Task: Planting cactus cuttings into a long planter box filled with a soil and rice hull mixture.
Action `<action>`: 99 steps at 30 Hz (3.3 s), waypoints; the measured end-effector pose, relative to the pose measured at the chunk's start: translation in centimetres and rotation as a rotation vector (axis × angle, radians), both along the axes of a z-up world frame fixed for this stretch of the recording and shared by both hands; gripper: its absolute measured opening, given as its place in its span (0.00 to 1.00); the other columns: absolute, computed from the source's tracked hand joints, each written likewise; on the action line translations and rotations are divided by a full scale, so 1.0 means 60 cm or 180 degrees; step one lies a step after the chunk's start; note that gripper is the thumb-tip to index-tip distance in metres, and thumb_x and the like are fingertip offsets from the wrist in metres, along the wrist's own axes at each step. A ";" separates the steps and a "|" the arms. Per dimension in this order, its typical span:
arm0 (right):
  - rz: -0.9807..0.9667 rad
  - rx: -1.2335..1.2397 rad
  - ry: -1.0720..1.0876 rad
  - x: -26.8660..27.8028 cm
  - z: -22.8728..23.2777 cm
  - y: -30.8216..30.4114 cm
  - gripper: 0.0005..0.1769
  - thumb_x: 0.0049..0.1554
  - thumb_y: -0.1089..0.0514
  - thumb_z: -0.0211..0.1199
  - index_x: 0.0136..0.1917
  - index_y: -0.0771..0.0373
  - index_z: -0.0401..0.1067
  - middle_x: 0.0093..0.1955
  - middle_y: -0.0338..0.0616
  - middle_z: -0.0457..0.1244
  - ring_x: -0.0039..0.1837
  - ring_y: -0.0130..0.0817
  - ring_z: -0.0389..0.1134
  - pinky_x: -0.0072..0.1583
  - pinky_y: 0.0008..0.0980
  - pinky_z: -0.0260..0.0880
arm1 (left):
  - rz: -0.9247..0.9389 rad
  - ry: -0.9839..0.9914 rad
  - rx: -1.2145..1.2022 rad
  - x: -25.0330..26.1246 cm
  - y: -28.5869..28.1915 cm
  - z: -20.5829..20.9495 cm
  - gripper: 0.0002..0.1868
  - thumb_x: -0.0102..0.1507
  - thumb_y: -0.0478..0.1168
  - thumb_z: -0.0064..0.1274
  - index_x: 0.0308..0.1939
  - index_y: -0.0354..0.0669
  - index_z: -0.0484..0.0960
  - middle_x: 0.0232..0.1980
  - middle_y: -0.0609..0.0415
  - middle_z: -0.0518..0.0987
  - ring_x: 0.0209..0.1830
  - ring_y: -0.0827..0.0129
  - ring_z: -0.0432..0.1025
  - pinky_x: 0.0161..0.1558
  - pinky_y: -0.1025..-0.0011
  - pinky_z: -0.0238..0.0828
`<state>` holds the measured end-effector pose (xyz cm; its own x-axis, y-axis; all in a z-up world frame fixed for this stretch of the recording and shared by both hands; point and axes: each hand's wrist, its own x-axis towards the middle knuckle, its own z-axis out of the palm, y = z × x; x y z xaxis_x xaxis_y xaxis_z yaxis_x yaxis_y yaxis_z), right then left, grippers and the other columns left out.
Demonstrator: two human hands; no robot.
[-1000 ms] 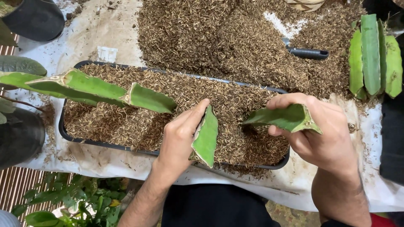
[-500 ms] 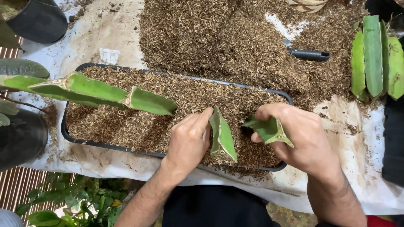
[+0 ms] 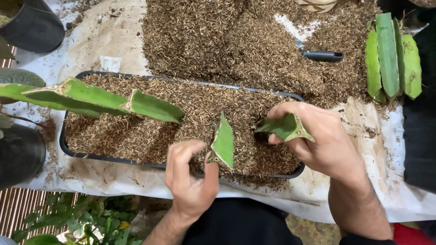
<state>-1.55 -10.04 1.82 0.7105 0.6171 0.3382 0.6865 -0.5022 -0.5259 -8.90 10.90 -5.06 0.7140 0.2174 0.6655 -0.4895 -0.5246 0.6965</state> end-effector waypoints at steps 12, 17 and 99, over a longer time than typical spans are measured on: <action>-0.0222 -0.0141 -0.0238 -0.005 0.002 -0.009 0.19 0.46 0.64 0.59 0.53 0.66 0.64 0.48 0.53 0.57 0.47 0.40 0.62 0.45 0.32 0.64 | -0.1729 0.0451 -0.0283 0.072 -0.110 -0.012 0.27 0.62 0.30 0.45 0.63 0.28 0.54 0.62 0.36 0.65 0.64 0.48 0.63 0.67 0.61 0.60; -0.0221 -0.0210 0.0009 -0.019 0.016 -0.038 0.36 0.47 0.48 0.54 0.64 0.69 0.55 0.60 0.56 0.56 0.61 0.45 0.59 0.60 0.38 0.60 | -0.1869 0.0707 0.0137 0.090 -0.095 0.023 0.19 0.53 0.20 0.42 0.48 0.32 0.66 0.46 0.43 0.74 0.46 0.56 0.71 0.51 0.66 0.68; -0.0855 0.0908 -0.0932 -0.077 -0.104 -0.052 0.10 0.52 0.56 0.54 0.36 0.64 0.70 0.39 0.49 0.66 0.49 0.49 0.69 0.68 0.62 0.54 | -0.1566 0.0552 0.0299 0.090 -0.104 -0.024 0.28 0.52 0.20 0.46 0.56 0.33 0.65 0.53 0.40 0.74 0.52 0.53 0.72 0.58 0.65 0.68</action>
